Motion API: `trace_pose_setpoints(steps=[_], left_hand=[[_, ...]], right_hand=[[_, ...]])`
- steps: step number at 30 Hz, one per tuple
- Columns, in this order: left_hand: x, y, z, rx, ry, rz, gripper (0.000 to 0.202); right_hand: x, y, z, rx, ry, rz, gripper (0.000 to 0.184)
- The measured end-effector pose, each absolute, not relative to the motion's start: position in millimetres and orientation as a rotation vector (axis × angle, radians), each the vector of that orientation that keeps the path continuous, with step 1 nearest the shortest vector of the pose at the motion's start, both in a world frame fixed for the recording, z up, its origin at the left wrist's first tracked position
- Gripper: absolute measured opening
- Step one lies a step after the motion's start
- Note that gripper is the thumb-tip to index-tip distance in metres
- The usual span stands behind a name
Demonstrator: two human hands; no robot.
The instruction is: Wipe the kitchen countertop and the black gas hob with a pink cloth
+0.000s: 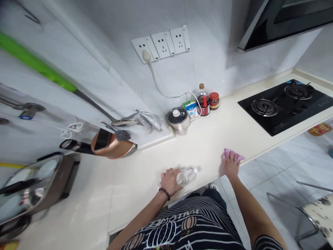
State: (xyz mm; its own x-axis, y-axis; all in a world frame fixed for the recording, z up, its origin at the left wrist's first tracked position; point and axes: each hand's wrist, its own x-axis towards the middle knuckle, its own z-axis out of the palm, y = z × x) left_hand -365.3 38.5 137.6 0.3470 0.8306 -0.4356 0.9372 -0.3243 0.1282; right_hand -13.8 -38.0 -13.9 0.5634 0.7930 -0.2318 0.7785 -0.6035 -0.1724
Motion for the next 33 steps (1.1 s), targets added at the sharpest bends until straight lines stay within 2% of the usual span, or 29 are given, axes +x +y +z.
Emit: trace_pose_setpoints(steps=[5,8,12,15,17,20,22,26,29,31,33], left_hand=[[-392.9,37.8,130.2,2.170,1.558,-0.239,0.085],[-409.8,40.0,118.5,2.028,1.586,0.021,0.089],[-444.6,46.9,102.0,1.823,1.595,0.514,0.086],[-479.2,48.9,94.5,1.684,1.625,0.790,0.085],[-503.6,46.1,92.1,1.610,1.693,0.857,0.084],[-537.6,36.7,89.8,1.523,1.814,0.900,0.083],[-556.2,29.4,87.5,1.460,1.885,0.932,0.082],[-580.4,18.6,80.8,1.377,1.981,0.945,0.081],[-585.6,18.9,76.6,1.346,2.007,0.950,0.079],[-582.3,25.1,74.7,1.328,1.994,0.991,0.079],[-573.5,36.4,73.7,1.302,1.966,1.056,0.081]], right_hand=[[-153.1,-58.1,-18.2,-2.262,-2.078,0.512,0.059],[-173.5,-71.2,-21.8,-2.050,-2.297,0.528,0.058],[-90.7,-81.7,-16.6,-2.558,-1.897,0.381,0.059],[-19.2,-75.6,-9.4,-2.751,-1.507,0.346,0.061],[-5.5,-59.2,-5.2,-2.799,-1.284,0.309,0.064],[-56.2,-21.5,-0.5,-2.757,-1.247,0.284,0.065],[-127.5,0.8,0.6,-2.582,-1.601,0.345,0.065],[-272.6,12.4,-3.1,-1.904,-2.408,0.620,0.063],[-310.8,1.4,-7.1,-1.495,-2.574,0.770,0.057],[-294.0,-7.7,-8.2,-1.511,-2.547,0.790,0.058],[-254.5,-18.6,-8.7,-1.761,-2.452,0.731,0.059]])
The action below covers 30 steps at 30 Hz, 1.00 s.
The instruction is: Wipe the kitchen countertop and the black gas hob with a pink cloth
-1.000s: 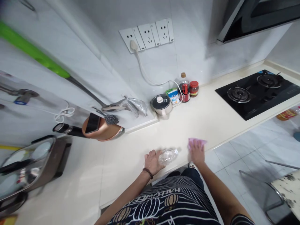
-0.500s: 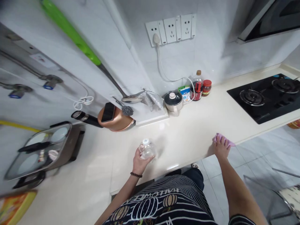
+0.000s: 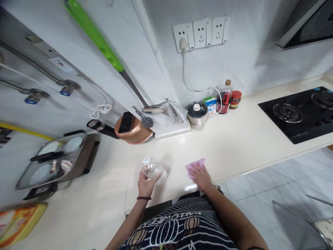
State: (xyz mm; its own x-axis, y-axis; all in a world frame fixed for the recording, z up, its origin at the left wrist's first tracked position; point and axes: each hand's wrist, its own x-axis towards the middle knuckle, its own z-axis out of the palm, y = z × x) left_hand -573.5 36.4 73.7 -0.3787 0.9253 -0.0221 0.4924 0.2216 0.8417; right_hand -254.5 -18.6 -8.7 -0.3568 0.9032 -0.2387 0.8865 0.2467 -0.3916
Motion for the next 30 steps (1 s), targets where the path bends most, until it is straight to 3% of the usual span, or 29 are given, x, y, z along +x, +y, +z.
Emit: trace_pose_setpoints(steps=[3,7,16,24,30], left_hand=[[-551.9,61.7,73.8,1.243,1.900,1.162,0.081],[-518.0,105.2,76.0,1.170,1.793,1.275,0.083],[-470.6,154.8,78.2,1.045,1.697,1.393,0.089],[-520.9,83.5,69.5,0.893,1.817,1.475,0.081],[-584.1,-7.1,82.9,0.819,2.057,1.428,0.079]], right_hand=[[-178.4,-40.4,-11.4,-2.214,-2.190,0.467,0.060],[-87.9,-67.0,-23.2,-2.499,-1.822,0.217,0.064],[-48.8,-76.5,-32.2,-2.459,-1.641,0.091,0.083],[-39.4,-59.4,-39.7,-2.390,-1.469,0.155,0.080],[-91.3,41.0,-35.1,-2.424,-1.456,0.277,0.076]])
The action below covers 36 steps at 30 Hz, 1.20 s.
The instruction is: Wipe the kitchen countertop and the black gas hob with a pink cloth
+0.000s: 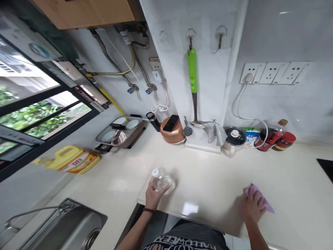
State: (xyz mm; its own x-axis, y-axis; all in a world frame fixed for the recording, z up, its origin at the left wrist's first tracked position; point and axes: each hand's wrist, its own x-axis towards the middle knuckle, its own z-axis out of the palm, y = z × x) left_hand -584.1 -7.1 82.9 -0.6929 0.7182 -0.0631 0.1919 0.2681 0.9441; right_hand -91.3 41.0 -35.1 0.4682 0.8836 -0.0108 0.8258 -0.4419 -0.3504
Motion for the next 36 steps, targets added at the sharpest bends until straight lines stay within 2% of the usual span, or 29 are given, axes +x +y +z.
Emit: trace_pose_setpoints(steps=[6,9,14,17,19,23,29,36], left_hand=[[-623.7,-91.1,97.1,0.649,2.355,1.356,0.081],[-636.3,-124.0,95.4,0.563,2.414,1.289,0.083],[-652.4,-135.6,89.0,0.595,2.426,1.221,0.084],[-654.0,-104.7,84.6,0.724,2.375,1.255,0.085],[-649.0,-70.1,81.6,0.818,2.289,1.297,0.085],[-621.1,17.2,77.4,0.968,2.058,1.329,0.083],[-539.3,140.0,82.0,1.038,1.826,1.263,0.079],[-444.8,206.1,88.5,0.938,1.619,1.371,0.082]], right_hand=[[-267.9,167.3,-4.5,-2.356,-1.953,0.486,0.065],[-363.9,196.1,14.4,-2.195,-2.288,0.635,0.064],[-454.2,146.4,21.8,-1.374,-2.773,0.811,0.060],[-448.9,92.6,14.0,-1.049,-2.821,0.856,0.061],[-424.9,69.2,8.3,-0.997,-2.799,0.881,0.061],[-345.4,58.9,1.0,-1.378,-2.659,0.895,0.062],[-205.4,19.0,-5.3,-2.230,-2.149,0.563,0.064],[-146.7,-55.1,-16.3,-2.654,-1.633,0.371,0.059]])
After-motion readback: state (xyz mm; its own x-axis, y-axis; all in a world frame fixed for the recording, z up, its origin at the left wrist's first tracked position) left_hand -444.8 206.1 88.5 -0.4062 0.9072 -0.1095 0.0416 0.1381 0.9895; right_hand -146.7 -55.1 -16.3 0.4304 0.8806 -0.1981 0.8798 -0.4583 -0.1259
